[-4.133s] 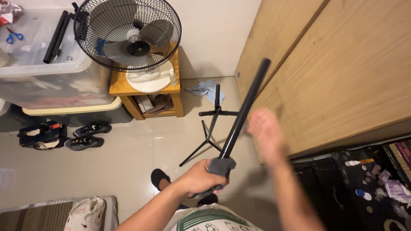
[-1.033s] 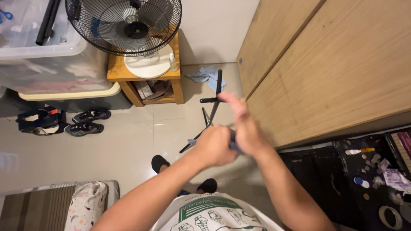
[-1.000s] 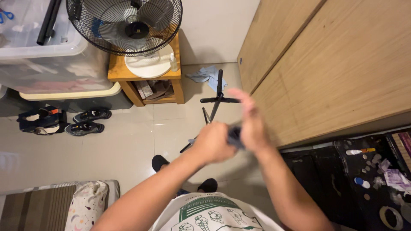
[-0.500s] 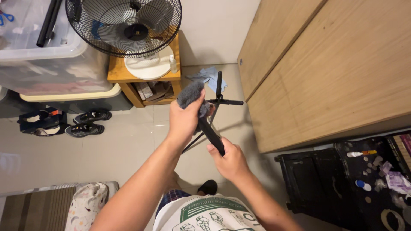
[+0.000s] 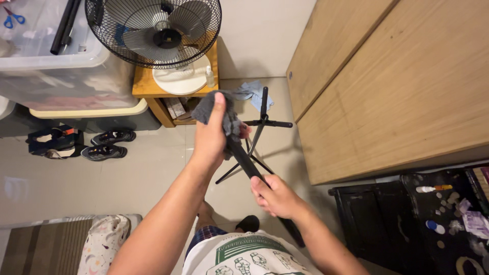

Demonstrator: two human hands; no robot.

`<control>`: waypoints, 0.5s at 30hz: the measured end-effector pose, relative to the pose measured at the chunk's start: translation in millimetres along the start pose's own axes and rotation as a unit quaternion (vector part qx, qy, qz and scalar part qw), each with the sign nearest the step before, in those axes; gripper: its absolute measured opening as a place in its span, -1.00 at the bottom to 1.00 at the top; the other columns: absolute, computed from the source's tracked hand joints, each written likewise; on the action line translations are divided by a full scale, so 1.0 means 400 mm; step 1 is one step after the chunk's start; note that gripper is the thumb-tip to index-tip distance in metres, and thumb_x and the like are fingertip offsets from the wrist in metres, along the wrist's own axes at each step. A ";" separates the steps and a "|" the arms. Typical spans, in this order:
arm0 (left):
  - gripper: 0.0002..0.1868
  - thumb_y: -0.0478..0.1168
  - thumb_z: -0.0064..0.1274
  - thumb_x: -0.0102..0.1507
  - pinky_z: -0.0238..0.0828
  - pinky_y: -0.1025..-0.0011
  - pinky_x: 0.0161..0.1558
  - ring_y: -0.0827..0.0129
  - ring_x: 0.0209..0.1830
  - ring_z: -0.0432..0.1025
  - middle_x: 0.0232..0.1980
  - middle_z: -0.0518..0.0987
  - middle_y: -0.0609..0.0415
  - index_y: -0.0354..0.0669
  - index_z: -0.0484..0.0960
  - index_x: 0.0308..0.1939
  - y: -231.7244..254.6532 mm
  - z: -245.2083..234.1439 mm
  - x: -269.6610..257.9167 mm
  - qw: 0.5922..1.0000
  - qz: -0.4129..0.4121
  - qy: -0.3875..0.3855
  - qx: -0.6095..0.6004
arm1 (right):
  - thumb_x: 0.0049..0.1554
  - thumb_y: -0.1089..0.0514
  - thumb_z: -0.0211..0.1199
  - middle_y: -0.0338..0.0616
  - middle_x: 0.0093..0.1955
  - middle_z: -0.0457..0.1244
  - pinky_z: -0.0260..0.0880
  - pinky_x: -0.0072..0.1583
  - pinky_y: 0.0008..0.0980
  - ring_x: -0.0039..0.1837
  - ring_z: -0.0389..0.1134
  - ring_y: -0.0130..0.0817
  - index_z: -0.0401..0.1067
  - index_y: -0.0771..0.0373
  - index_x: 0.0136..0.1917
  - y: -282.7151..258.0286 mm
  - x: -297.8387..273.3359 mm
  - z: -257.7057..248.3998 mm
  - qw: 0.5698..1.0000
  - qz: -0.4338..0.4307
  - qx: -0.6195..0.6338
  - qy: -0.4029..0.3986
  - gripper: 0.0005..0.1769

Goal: The person assembles a black metal stand by inserting a long pole into a three-legged base, then attaches smaller black plastic connectors to the top. They repeatedly spray and wipe the parts with a cloth during the process.

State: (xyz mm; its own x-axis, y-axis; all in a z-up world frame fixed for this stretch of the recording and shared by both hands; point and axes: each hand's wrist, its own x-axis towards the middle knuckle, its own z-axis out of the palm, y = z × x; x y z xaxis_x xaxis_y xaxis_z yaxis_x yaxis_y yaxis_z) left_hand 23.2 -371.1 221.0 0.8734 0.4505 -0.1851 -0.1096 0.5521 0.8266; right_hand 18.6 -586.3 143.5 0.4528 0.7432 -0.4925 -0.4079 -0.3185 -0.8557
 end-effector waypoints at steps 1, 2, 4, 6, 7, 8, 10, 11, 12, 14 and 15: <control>-0.47 0.18 -0.07 0.33 0.56 0.23 -0.43 0.11 -0.55 0.55 -0.49 0.57 -0.17 -0.30 0.50 -0.21 -0.008 -0.004 0.005 0.999 -0.019 0.029 -0.031 | 0.30 -0.25 0.06 -0.36 -0.47 0.05 0.05 -0.42 -0.43 -0.44 0.00 -0.56 0.27 0.22 -0.25 -0.003 -0.001 0.011 0.993 -0.060 -0.081 0.056 -0.47; -0.42 0.19 -0.08 0.33 0.60 0.21 -0.40 0.08 -0.54 0.56 -0.48 0.57 -0.19 -0.37 0.51 -0.25 -0.015 -0.007 0.013 0.996 -0.037 0.058 -0.063 | 0.30 -0.24 0.09 -0.37 -0.45 0.04 0.08 -0.37 -0.42 -0.39 0.01 -0.57 0.29 0.24 -0.25 -0.007 -0.003 0.021 0.973 -0.120 -0.161 0.111 -0.47; -0.41 0.17 -0.09 0.32 0.63 0.17 -0.31 0.05 -0.48 0.58 -0.45 0.57 -0.20 -0.43 0.53 -0.28 -0.029 -0.015 0.026 0.991 -0.055 0.065 -0.105 | 0.27 -0.21 0.14 -0.36 -0.45 0.03 0.13 -0.32 -0.40 -0.34 0.02 -0.57 0.34 0.25 -0.23 -0.010 -0.006 0.036 0.937 -0.171 -0.243 0.185 -0.50; -0.48 0.11 -0.09 0.30 0.61 0.14 -0.20 0.03 -0.40 0.58 -0.41 0.58 -0.19 -0.40 0.54 -0.26 -0.042 -0.023 0.033 0.990 -0.055 0.020 -0.127 | 0.20 -0.19 0.15 -0.33 -0.49 0.03 0.16 -0.31 -0.37 -0.36 0.03 -0.53 0.39 0.24 -0.19 -0.007 -0.007 0.038 0.929 -0.155 -0.249 0.224 -0.56; -0.46 0.13 -0.11 0.31 0.59 0.16 -0.13 0.06 -0.35 0.57 -0.38 0.59 -0.17 -0.39 0.55 -0.25 -0.045 -0.027 0.034 0.990 -0.068 -0.014 -0.122 | 0.24 -0.20 0.15 -0.35 -0.47 0.04 0.17 -0.30 -0.39 -0.35 0.03 -0.55 0.36 0.24 -0.20 -0.006 -0.005 0.030 0.928 -0.185 -0.249 0.208 -0.54; -0.44 0.15 -0.14 0.32 0.56 0.19 -0.06 0.08 -0.30 0.56 -0.36 0.60 -0.15 -0.39 0.56 -0.25 -0.048 -0.034 0.031 0.989 -0.081 -0.047 -0.116 | 0.27 -0.21 0.14 -0.37 -0.44 0.05 0.18 -0.30 -0.41 -0.33 0.04 -0.57 0.34 0.23 -0.22 -0.001 -0.003 0.018 0.925 -0.214 -0.247 0.191 -0.52; -0.42 0.18 -0.17 0.33 0.51 0.21 0.06 0.10 -0.20 0.55 -0.32 0.61 -0.11 -0.37 0.56 -0.25 -0.050 -0.042 0.024 0.980 -0.097 -0.117 -0.129 | 0.30 -0.24 0.13 -0.37 -0.43 0.06 0.14 -0.34 -0.44 -0.36 0.04 -0.57 0.27 0.23 -0.24 0.011 0.002 -0.014 0.960 -0.182 -0.178 0.120 -0.48; -0.42 0.18 -0.17 0.33 0.49 0.20 0.10 0.09 -0.15 0.55 -0.31 0.60 -0.09 -0.36 0.56 -0.25 -0.047 -0.046 0.020 0.972 -0.100 -0.155 -0.147 | 0.29 -0.25 0.13 -0.35 -0.44 0.07 0.10 -0.38 -0.44 -0.41 0.04 -0.55 0.23 0.22 -0.24 0.017 0.005 -0.033 0.985 -0.119 -0.107 0.064 -0.47; -0.43 0.18 -0.18 0.34 0.48 0.20 0.15 0.08 -0.10 0.55 -0.30 0.59 -0.08 -0.35 0.55 -0.26 -0.044 -0.048 0.016 0.962 -0.103 -0.193 -0.165 | 0.28 -0.27 0.13 -0.33 -0.46 0.07 0.05 -0.43 -0.44 -0.46 0.04 -0.53 0.19 0.22 -0.25 0.027 0.006 -0.046 0.998 -0.054 -0.035 0.008 -0.45; -0.42 0.19 -0.17 0.33 0.47 0.20 0.07 0.07 -0.11 0.55 -0.32 0.59 -0.08 -0.33 0.55 -0.31 -0.033 -0.051 0.017 0.955 -0.143 -0.213 -0.150 | 0.28 -0.33 0.09 -0.32 -0.43 0.08 0.05 -0.42 -0.49 -0.45 0.06 -0.55 0.22 0.22 -0.18 0.047 0.005 -0.060 0.976 -0.008 0.140 -0.168 -0.44; -0.42 0.19 -0.17 0.33 0.47 0.20 0.02 0.07 -0.11 0.55 -0.33 0.60 -0.08 -0.32 0.55 -0.34 -0.029 -0.051 0.016 0.951 -0.162 -0.223 -0.143 | 0.29 -0.35 0.07 -0.32 -0.42 0.09 0.05 -0.42 -0.52 -0.45 0.07 -0.56 0.24 0.23 -0.14 0.054 0.005 -0.064 0.941 0.016 0.224 -0.253 -0.42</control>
